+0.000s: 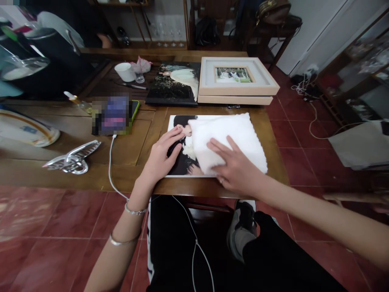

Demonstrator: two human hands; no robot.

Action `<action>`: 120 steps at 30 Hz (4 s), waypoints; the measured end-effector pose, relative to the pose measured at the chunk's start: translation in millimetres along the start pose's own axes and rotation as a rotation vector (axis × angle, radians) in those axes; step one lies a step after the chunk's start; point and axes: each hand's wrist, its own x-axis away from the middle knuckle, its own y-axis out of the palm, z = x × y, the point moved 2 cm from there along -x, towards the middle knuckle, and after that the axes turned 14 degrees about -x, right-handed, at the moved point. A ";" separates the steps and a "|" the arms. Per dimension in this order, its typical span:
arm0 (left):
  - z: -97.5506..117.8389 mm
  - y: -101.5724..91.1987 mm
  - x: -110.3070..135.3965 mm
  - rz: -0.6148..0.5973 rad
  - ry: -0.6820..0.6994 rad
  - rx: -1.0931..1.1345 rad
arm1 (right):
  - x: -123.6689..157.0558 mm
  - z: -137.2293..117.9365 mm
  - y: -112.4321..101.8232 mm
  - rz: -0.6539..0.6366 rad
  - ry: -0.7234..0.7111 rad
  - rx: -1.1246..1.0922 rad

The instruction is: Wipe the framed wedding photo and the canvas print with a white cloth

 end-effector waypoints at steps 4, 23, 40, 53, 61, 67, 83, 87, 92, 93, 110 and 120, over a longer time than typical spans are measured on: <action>-1.3 0.5 0.0 0.003 -0.002 0.007 | 18.3 -42.8 7.6 -0.011 -0.117 0.022; 0.3 -0.4 -0.3 -0.001 -0.018 0.015 | -36.5 44.3 -10.4 -0.072 0.071 0.065; 1.0 -1.2 -0.7 -0.004 -0.002 0.010 | -49.5 57.9 -15.2 -0.082 0.222 0.118; -1.8 0.6 -0.9 0.015 0.004 -0.016 | -6.3 -60.4 8.8 -0.040 -0.080 0.251; -2.4 0.9 -0.4 0.015 0.005 -0.010 | -21.3 -31.4 2.7 -0.130 -0.027 0.153; -0.7 0.4 -0.5 0.022 0.013 0.019 | -54.7 14.7 -7.6 -0.223 0.116 0.107; 0.1 -0.5 -0.2 0.008 0.002 0.013 | -79.6 69.7 -20.2 -0.109 0.203 0.114; -0.2 0.2 -0.3 0.010 0.007 0.021 | -71.0 45.9 -9.9 -0.181 0.247 0.142; -2.5 1.6 -0.1 0.035 0.026 0.021 | -47.3 -5.0 1.9 -0.223 0.138 0.157; -3.1 1.8 0.0 0.036 0.029 0.014 | -42.3 -15.1 2.9 -0.226 0.105 0.155; -1.9 1.1 -0.4 0.023 0.022 0.018 | -38.3 3.1 -0.9 -0.206 0.082 0.123; 1.0 -0.9 -1.0 -0.003 -0.019 -0.007 | -77.1 72.1 -23.4 -0.117 0.153 0.136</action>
